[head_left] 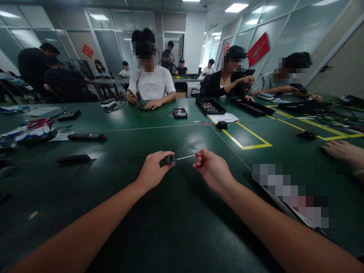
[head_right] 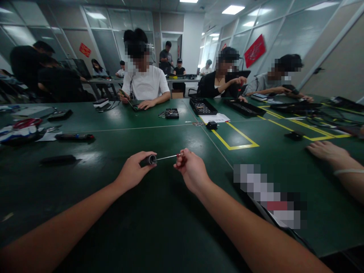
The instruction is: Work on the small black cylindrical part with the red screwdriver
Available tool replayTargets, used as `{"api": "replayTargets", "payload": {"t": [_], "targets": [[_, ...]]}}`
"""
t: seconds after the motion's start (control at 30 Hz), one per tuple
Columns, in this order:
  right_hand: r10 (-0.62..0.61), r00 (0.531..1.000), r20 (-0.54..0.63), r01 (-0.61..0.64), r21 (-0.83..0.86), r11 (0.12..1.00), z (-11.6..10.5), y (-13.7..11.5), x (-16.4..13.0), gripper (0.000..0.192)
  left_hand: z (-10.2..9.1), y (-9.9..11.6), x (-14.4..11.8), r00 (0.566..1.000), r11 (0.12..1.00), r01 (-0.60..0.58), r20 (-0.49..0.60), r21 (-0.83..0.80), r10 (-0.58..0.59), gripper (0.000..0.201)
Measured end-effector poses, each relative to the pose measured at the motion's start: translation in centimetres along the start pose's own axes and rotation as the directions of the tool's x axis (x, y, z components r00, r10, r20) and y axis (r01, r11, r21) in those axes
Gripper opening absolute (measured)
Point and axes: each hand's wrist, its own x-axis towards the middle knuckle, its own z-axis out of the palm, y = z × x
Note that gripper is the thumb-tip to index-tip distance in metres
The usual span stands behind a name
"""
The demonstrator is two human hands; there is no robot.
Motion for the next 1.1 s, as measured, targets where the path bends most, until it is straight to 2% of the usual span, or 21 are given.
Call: {"api": "replayTargets", "payload": {"t": [0.1, 0.27, 0.4, 0.53, 0.6, 0.67, 0.77, 0.93, 1.1], "targets": [[-0.084, 0.995, -0.046, 0.083, -0.016, 0.996, -0.2, 0.1, 0.3, 0.024, 0.0, -0.8, 0.2, 0.999, 0.999, 0.048, 0.007, 0.007, -0.048, 0.033], [-0.256, 0.964, -0.072, 0.238, -0.198, 0.951, 0.0, 0.5, -0.1, 0.029, 0.1, -0.9, -0.1, 0.997, 0.998, 0.062, 0.038, 0.007, -0.063, 0.032], [-0.279, 0.957, -0.081, 0.249, -0.263, 0.932, -0.1, 0.5, 0.0, 0.028, 0.0, -0.4, -0.3, 0.996, 0.998, 0.055, 0.071, 0.025, -0.057, 0.022], [-0.310, 0.946, -0.096, 0.280, -0.239, 0.930, -0.1, 0.0, -0.1, 0.026, -0.2, 0.2, -0.7, 0.986, 0.995, -0.009, 0.164, 0.101, -0.008, 0.039], [-0.343, 0.934, -0.098, 0.314, -0.232, 0.921, 0.0, -0.4, -0.3, 0.026, -0.1, 0.8, -0.8, 0.966, 0.988, -0.082, 0.253, 0.130, 0.046, 0.042], [-0.378, 0.921, -0.096, 0.348, -0.238, 0.907, 0.1, -0.7, -0.6, 0.025, 0.0, 1.5, -0.8, 0.937, 0.978, -0.141, 0.338, 0.152, 0.082, 0.036], [-0.410, 0.908, -0.083, 0.380, -0.246, 0.892, 0.1, -1.0, -0.8, 0.023, 0.3, 2.7, -0.4, 0.901, 0.967, -0.172, 0.428, 0.189, 0.076, 0.032], [-0.413, 0.910, -0.046, 0.391, -0.243, 0.888, 0.0, -1.0, -0.8, 0.022, 1.1, 4.3, 0.8, 0.863, 0.940, -0.135, 0.503, 0.313, -0.043, 0.039], [-0.430, 0.902, -0.034, 0.410, -0.241, 0.880, -0.1, -0.9, -0.7, 0.023, 1.9, 5.6, 1.7, 0.820, 0.892, -0.128, 0.552, 0.434, -0.151, 0.034]]}}
